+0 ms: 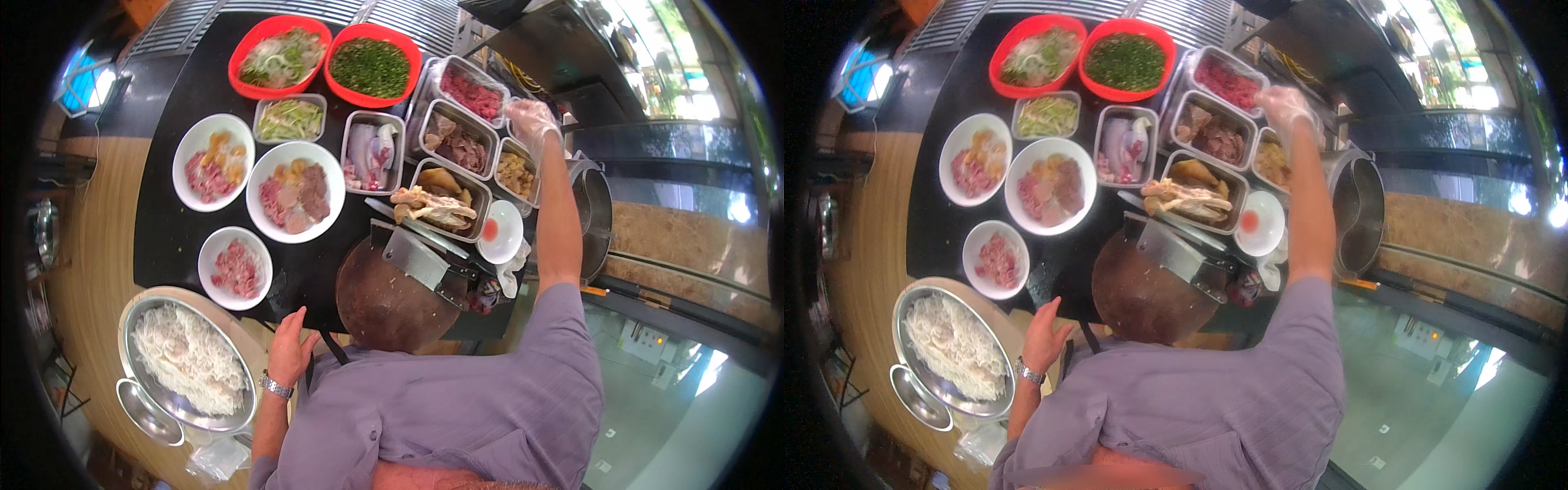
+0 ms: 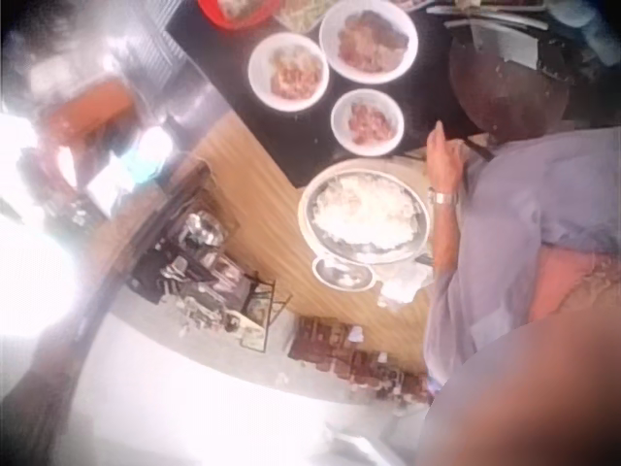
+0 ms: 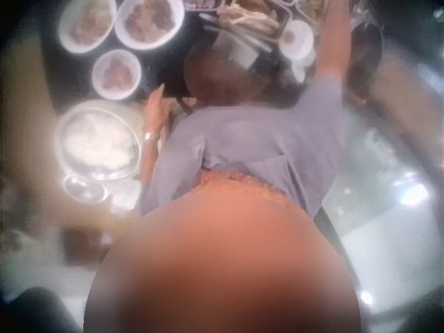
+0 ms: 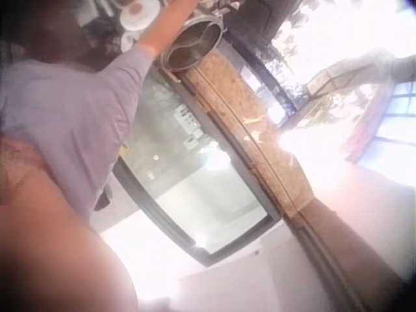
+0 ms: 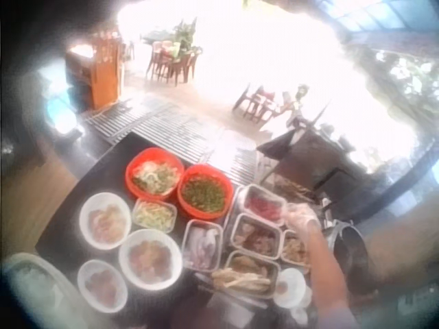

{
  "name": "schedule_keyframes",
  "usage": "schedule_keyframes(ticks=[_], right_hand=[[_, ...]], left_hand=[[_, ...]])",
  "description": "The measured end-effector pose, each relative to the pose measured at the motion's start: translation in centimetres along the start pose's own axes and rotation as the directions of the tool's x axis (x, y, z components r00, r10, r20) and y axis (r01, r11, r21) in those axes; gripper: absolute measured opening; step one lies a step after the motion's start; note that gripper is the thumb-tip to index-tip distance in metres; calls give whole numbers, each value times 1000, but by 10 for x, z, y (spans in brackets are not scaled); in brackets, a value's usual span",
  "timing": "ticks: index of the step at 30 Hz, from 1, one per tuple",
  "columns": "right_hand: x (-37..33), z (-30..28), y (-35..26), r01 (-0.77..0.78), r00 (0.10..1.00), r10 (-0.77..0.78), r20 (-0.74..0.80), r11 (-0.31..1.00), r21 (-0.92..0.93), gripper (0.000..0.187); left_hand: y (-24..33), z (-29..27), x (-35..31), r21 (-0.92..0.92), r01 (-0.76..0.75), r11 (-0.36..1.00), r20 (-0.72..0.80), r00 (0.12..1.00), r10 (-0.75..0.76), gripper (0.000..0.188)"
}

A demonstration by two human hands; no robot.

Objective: The person assembles bowls of noodle soup by placing noodles, sliced meat, and vegetables into bowls, then ladles hot broth over the ingredients. The finished bowls are handed to a customer.

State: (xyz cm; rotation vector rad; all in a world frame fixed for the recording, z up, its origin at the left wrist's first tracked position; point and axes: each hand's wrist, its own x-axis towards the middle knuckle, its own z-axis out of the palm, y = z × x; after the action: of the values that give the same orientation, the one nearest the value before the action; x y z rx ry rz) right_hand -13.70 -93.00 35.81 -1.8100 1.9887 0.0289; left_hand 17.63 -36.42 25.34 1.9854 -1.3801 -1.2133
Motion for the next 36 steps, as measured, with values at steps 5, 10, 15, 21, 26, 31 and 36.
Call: schedule_keyframes(ticks=[5, 10, 15, 21, 26, 31, 36], right_hand=[[41, 59, 73, 61, 996, -65, 60, 996, 64, 24], [136, 105, 77, 286, 940, -322, -115, 925, -251, 33], [185, 125, 44, 326, 942, -283, 181, 643, -693, 34], [197, 112, 29, 428, 903, -311, 296, 586, -688, 34], [197, 106, 57, 151, 981, -153, 118, 988, 24, 30], [174, 96, 76, 100, 977, -178, 114, 864, 494, 32], [159, 76, 59, 89, 990, -141, 31, 766, 636, 19]], left_hand=[[1, 6, 23, 135, -26, 991, 72, 997, 16, 67], [12, 5, 30, 228, 12, 973, 74, 997, -30, 68], [17, 15, 19, 225, 29, 974, 17, 999, -34, 62], [26, 30, 21, 192, 117, 974, 83, 987, -135, 63], [25, 29, 18, 168, 137, 976, 23, 989, -143, 63], [17, 15, 23, 142, 124, 982, 0, 992, -125, 64], [21, 9, 29, 217, 96, 971, -15, 995, -95, 62]])
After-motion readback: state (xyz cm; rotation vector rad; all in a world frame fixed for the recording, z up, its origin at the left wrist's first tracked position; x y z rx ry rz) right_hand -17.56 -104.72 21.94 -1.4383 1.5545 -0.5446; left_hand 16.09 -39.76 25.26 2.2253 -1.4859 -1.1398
